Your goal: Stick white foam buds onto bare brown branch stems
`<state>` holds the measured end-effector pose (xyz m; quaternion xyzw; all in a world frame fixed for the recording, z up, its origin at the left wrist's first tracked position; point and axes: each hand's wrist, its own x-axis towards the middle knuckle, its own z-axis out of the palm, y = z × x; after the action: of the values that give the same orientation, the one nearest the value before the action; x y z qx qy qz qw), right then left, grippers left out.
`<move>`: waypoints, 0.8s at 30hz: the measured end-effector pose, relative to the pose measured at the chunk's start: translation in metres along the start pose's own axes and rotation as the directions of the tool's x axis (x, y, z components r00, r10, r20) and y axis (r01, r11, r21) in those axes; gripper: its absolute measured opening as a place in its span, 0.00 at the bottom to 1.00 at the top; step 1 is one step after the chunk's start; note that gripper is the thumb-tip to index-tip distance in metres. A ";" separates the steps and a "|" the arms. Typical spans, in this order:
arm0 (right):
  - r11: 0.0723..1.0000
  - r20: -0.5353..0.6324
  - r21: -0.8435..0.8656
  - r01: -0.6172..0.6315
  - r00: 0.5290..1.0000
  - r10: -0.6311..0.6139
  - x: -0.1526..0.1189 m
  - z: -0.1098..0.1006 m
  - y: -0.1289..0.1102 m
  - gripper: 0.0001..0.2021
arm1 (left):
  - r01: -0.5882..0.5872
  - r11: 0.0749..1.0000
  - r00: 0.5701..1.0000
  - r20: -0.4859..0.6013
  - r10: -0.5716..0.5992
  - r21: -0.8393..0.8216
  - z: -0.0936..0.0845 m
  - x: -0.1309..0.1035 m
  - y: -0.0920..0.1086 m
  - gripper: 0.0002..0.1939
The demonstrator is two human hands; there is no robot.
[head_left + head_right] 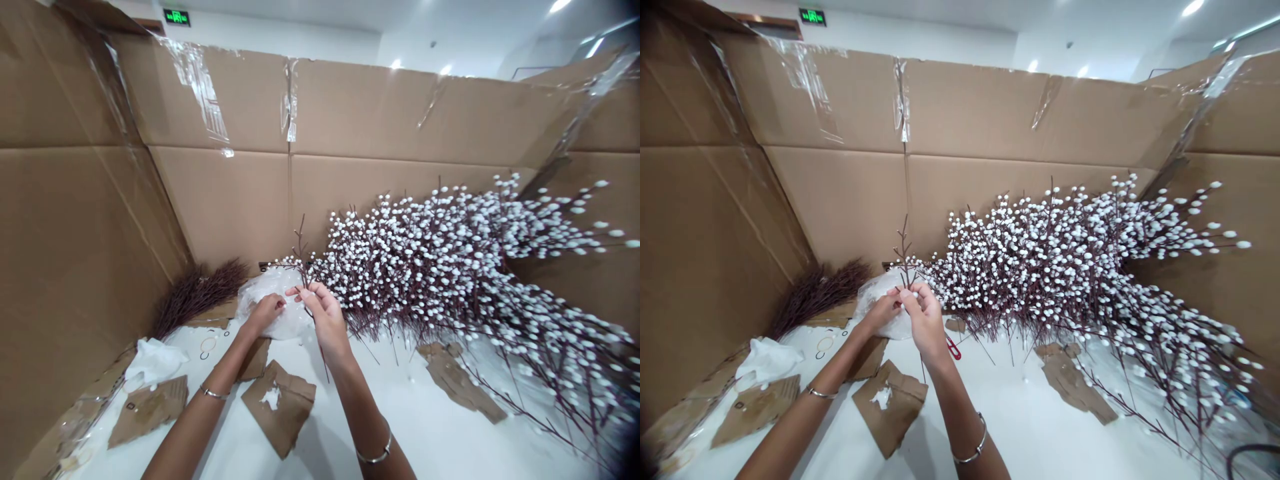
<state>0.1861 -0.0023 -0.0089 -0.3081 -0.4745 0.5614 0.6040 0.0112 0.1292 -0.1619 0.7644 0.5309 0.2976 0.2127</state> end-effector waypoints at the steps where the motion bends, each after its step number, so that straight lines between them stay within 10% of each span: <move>1: 1.000 0.001 -0.003 -0.001 1.000 0.001 0.000 0.000 0.000 0.08 | 0.003 1.000 1.000 -0.008 -0.003 -0.015 0.000 -0.001 0.002 0.12; 13: 0.997 0.063 -0.081 0.018 0.998 -0.013 -0.001 0.000 0.008 0.10 | -0.034 0.901 0.947 -0.302 -0.110 -0.433 -0.064 -0.030 0.071 0.19; 19: 0.993 0.063 -0.117 0.030 0.998 -0.023 -0.004 0.002 0.008 0.11 | -0.110 0.464 0.922 -0.265 -0.282 -0.879 -0.087 -0.061 0.134 0.20; 24: 0.988 0.024 -0.147 0.053 0.998 -0.050 -0.005 0.002 0.012 0.10 | -0.121 0.368 0.932 -0.233 -0.278 -0.922 -0.088 -0.069 0.154 0.18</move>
<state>0.1801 -0.0051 -0.0203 -0.3338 -0.5286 0.5120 0.5891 0.0387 0.0117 -0.0149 0.4196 0.3372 0.6632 0.5199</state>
